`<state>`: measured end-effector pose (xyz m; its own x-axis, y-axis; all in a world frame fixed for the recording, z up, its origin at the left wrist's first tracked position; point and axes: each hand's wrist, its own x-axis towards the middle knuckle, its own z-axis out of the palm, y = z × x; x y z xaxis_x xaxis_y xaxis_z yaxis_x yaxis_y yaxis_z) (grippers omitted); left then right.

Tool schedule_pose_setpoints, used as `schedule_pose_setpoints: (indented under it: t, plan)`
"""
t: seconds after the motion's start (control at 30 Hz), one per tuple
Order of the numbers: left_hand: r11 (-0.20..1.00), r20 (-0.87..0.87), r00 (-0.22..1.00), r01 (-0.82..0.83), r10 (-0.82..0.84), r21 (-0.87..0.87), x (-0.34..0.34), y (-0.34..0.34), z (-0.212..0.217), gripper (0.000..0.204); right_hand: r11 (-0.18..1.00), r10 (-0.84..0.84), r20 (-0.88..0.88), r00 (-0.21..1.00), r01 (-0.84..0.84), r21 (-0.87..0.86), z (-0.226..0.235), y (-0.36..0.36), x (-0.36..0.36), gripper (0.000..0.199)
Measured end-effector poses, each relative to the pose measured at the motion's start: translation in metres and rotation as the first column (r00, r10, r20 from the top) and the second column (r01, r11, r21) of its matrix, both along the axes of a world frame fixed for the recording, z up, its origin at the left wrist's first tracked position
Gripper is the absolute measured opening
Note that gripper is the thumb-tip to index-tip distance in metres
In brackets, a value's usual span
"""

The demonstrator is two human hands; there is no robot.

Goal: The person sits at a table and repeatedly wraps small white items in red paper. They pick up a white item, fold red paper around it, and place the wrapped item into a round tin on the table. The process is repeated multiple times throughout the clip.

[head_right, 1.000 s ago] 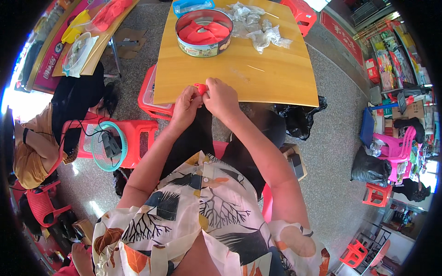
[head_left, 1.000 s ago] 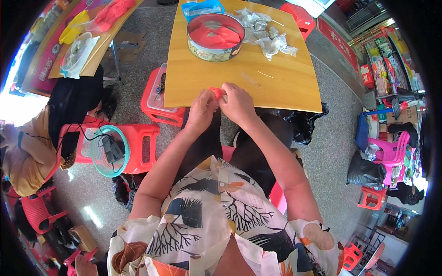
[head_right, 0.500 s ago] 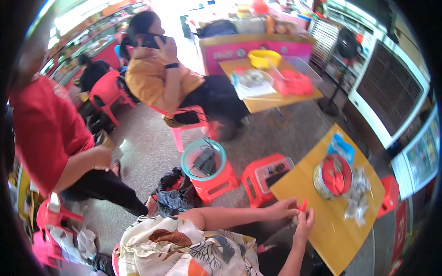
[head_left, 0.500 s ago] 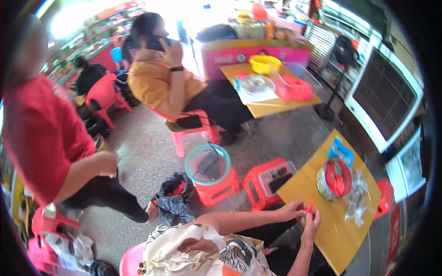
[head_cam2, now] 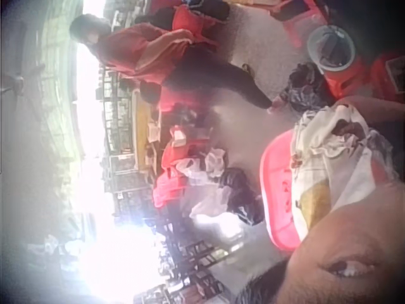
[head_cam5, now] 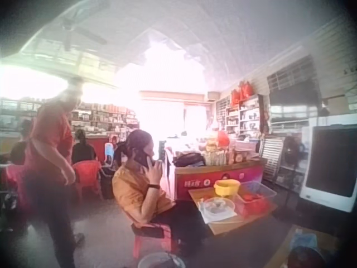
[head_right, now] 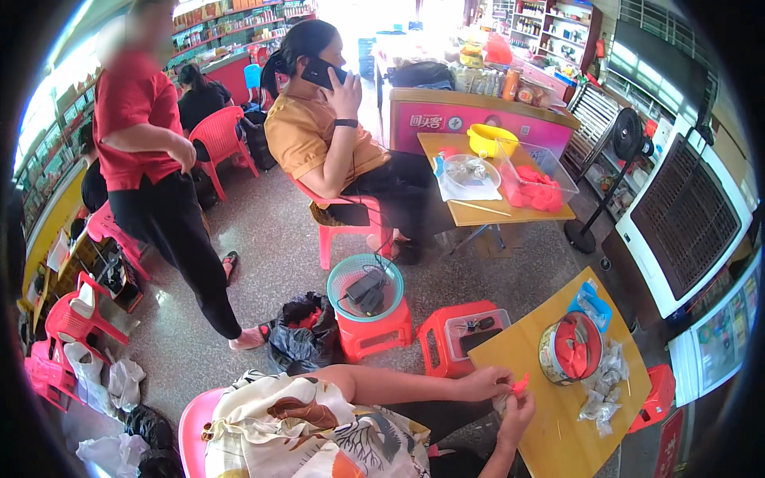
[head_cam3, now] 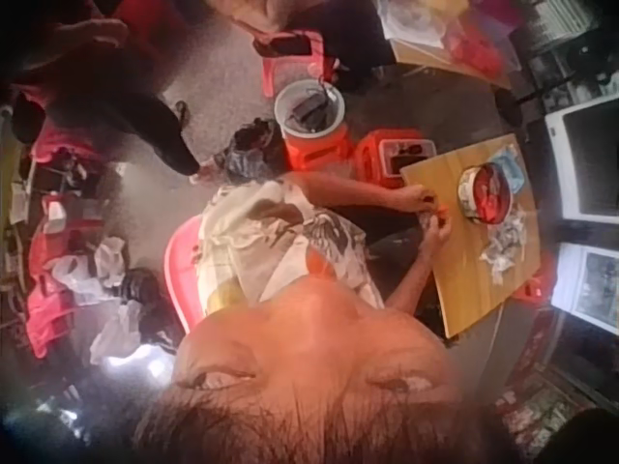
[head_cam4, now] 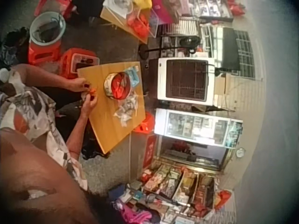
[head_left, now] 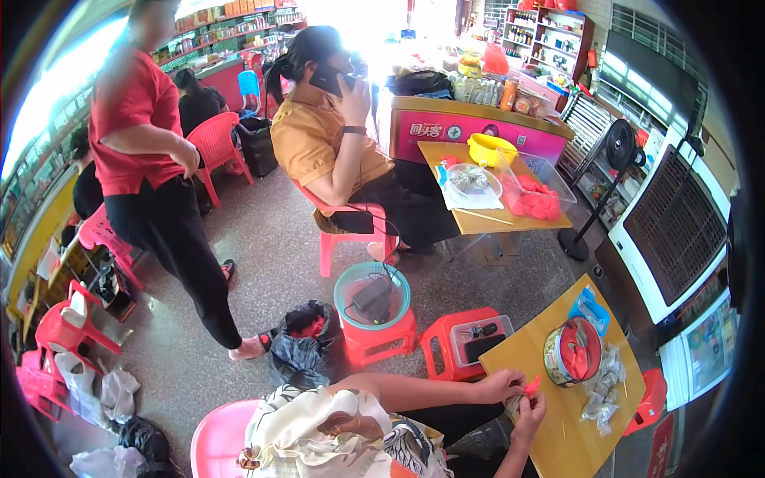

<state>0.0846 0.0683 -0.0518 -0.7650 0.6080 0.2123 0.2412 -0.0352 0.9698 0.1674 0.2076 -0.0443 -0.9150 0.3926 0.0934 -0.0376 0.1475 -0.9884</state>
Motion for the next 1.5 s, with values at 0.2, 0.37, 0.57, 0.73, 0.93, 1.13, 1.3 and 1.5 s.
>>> schedule_pose_setpoints:
  t: [0.2,0.37,0.57,0.73,0.93,1.13,1.3,1.5]
  plan:
    - [0.996,-0.058,0.997,0.057,-0.053,0.064,0.010,0.007,-0.019,0.013,0.939,-0.134,-0.094,0.986,0.157,0.306,0.004,-0.007,0.003,0.008]
    - [0.980,0.074,0.978,0.191,-0.195,0.060,0.013,0.009,-0.022,0.013,0.996,-0.080,-0.023,0.996,0.081,0.029,-0.009,0.006,0.011,0.005]
    - [0.990,0.160,0.982,0.080,-0.098,0.113,0.009,0.024,-0.039,0.010,0.974,-0.169,0.068,0.983,0.177,-0.137,-0.029,0.007,0.009,0.006]
    - [0.959,0.088,0.966,0.227,-0.244,0.170,0.012,0.029,-0.024,0.028,0.951,-0.184,0.031,0.982,0.186,-0.248,0.003,0.019,0.019,0.008]
    - [0.898,-0.026,0.910,0.414,-0.415,0.151,-0.008,0.025,-0.012,0.054,0.964,0.029,0.188,0.982,0.022,-0.265,0.038,0.016,0.011,0.015]
    - [0.957,0.143,0.948,0.270,-0.283,0.106,-0.011,0.039,-0.007,0.013,0.935,0.072,0.100,0.992,-0.032,-0.352,0.045,0.047,0.016,0.014]
    - [0.965,0.252,0.936,0.212,-0.246,0.152,-0.012,0.040,0.000,0.011,0.862,0.155,-0.042,0.987,-0.156,-0.482,0.044,0.051,0.037,0.023]
    - [0.953,0.303,0.906,0.259,-0.297,0.160,0.005,0.046,-0.006,0.012,0.957,0.037,-0.075,0.996,-0.057,-0.285,0.026,0.047,0.040,0.025]
